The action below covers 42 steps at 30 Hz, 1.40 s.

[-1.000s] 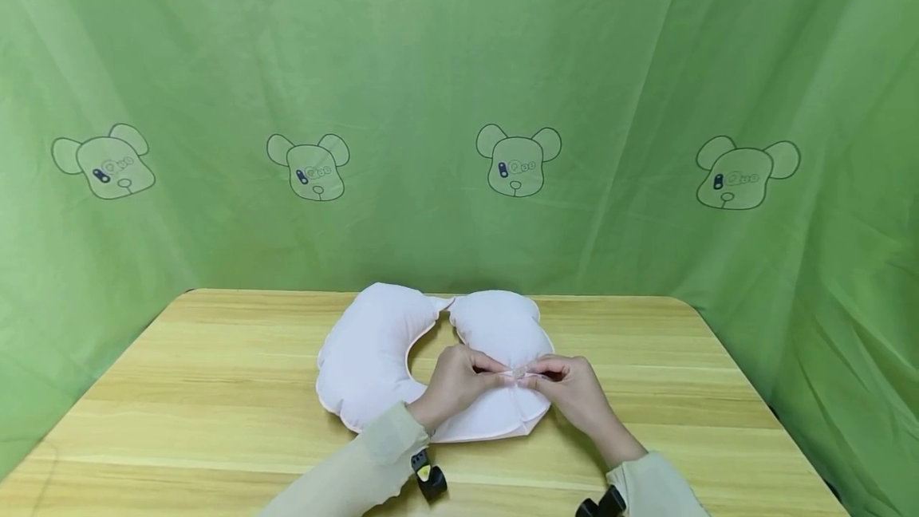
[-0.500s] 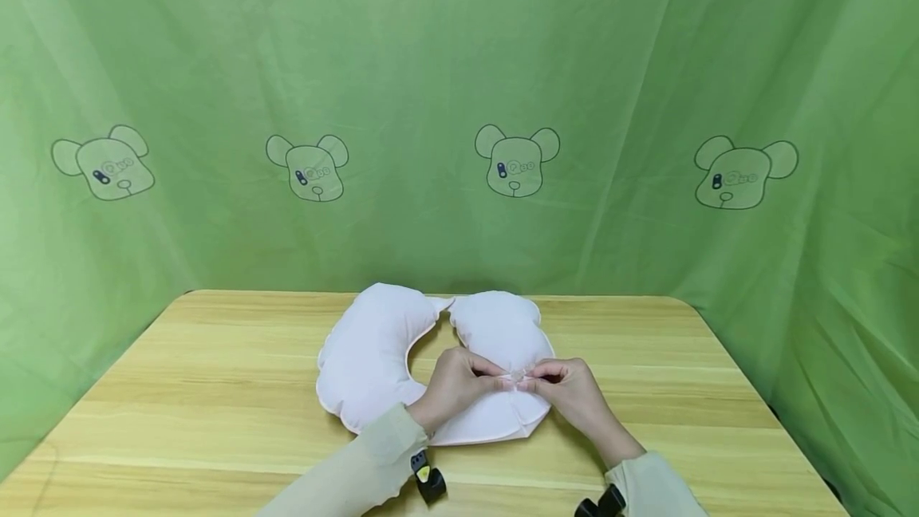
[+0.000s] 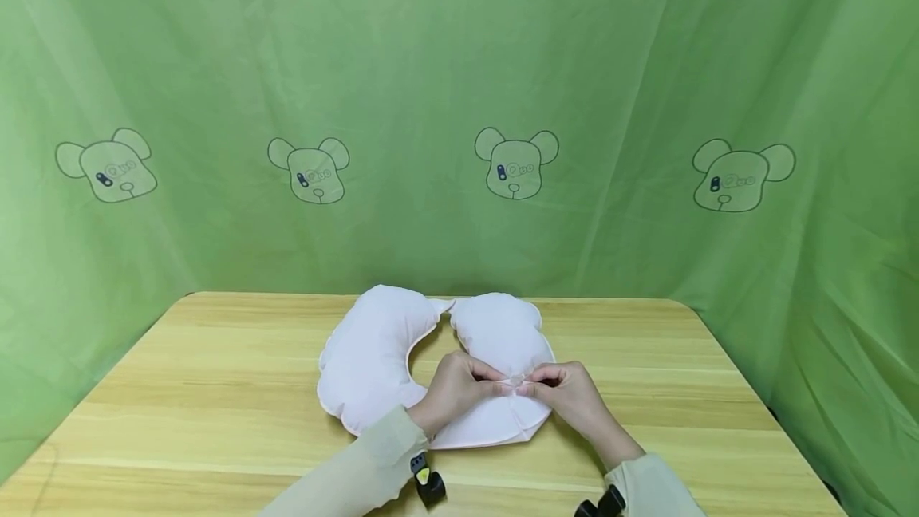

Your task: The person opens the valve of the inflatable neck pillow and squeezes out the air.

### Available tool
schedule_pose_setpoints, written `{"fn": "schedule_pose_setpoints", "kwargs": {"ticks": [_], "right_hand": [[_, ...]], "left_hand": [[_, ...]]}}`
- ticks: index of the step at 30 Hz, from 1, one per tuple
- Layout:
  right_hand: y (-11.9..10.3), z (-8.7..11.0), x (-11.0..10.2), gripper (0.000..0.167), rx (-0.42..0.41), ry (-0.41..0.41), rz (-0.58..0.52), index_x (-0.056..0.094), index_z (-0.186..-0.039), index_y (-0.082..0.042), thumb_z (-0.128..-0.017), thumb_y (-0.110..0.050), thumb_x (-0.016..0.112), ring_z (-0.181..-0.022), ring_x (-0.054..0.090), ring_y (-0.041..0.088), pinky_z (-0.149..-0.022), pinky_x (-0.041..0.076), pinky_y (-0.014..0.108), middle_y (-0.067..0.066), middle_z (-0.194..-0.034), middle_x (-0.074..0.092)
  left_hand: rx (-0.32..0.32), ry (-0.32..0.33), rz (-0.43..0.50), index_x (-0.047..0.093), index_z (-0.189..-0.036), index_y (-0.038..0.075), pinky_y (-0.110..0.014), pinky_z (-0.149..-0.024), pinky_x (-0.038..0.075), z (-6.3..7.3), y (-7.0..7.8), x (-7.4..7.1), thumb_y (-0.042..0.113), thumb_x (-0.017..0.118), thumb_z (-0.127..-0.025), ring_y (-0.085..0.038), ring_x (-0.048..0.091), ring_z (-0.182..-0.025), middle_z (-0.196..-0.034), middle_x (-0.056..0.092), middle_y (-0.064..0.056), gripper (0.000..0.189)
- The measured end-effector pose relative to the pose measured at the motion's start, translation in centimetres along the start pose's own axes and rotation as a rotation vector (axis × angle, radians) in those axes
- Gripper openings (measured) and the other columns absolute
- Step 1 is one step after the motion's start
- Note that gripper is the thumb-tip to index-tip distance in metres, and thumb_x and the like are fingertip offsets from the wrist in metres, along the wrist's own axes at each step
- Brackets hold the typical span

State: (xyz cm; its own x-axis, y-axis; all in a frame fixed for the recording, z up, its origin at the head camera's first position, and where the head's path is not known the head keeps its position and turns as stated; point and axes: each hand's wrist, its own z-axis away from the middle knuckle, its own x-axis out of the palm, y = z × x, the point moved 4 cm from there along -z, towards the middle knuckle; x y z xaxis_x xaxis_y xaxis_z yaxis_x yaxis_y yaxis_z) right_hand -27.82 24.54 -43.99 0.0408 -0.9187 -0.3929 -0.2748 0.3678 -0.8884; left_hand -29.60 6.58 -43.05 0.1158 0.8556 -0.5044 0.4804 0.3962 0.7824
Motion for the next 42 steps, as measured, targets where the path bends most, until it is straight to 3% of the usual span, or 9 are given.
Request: {"fn": "schedule_pose_setpoints", "kwargs": {"ticks": [10,17,23,37,42], "right_hand": [[0.3,-0.2,0.1,0.015,0.044,-0.019,-0.007,0.069,-0.082,0.009,-0.076,-0.003,0.075,-0.070,0.056,0.004,-0.062,0.048,0.018,-0.007,-0.074,0.067],[0.3,-0.2,0.0,0.017,0.050,-0.034,-0.019,0.068,-0.082,0.012,-0.077,-0.003,0.075,-0.070,0.055,0.003,-0.061,0.047,0.018,-0.008,-0.074,0.066],[0.6,-0.1,0.1,0.007,0.072,-0.046,-0.010,0.070,-0.080,0.007,-0.077,0.002,0.073,-0.071,0.055,0.002,-0.062,0.047,0.017,-0.008,-0.073,0.066],[1.1,-0.4,0.2,0.016,0.069,-0.069,-0.003,0.069,-0.080,0.011,-0.076,-0.003,0.075,-0.072,0.056,0.003,-0.063,0.048,0.018,-0.006,-0.076,0.066],[1.4,-0.4,0.2,0.008,0.064,-0.067,-0.014,0.070,-0.077,0.007,-0.076,0.000,0.074,-0.073,0.056,0.003,-0.065,0.048,0.018,-0.007,-0.076,0.067]], "left_hand": [[-0.042,-0.006,-0.002,0.078,-0.075,0.014,-0.012,-0.061,0.042,0.0,-0.1,0.0,0.021,0.082,-0.072,0.009,0.054,-0.064,-0.068,0.071,0.007,0.008],[-0.068,-0.014,-0.007,0.078,-0.073,0.015,-0.012,-0.061,0.042,0.1,-0.4,0.2,0.021,0.082,-0.072,0.008,0.053,-0.065,-0.069,0.071,0.008,0.008],[-0.092,-0.034,0.015,0.078,-0.073,0.014,-0.012,-0.060,0.041,0.2,-0.6,0.3,0.019,0.082,-0.072,0.008,0.052,-0.064,-0.068,0.070,0.008,0.007],[-0.099,-0.046,0.027,0.078,-0.073,0.013,-0.012,-0.059,0.042,0.3,-1.1,0.4,0.019,0.082,-0.072,0.008,0.052,-0.063,-0.067,0.070,0.008,0.007],[-0.105,-0.054,0.032,0.078,-0.073,0.012,-0.013,-0.059,0.042,0.3,-1.1,0.4,0.018,0.082,-0.072,0.007,0.052,-0.063,-0.067,0.070,0.008,0.007]]}}
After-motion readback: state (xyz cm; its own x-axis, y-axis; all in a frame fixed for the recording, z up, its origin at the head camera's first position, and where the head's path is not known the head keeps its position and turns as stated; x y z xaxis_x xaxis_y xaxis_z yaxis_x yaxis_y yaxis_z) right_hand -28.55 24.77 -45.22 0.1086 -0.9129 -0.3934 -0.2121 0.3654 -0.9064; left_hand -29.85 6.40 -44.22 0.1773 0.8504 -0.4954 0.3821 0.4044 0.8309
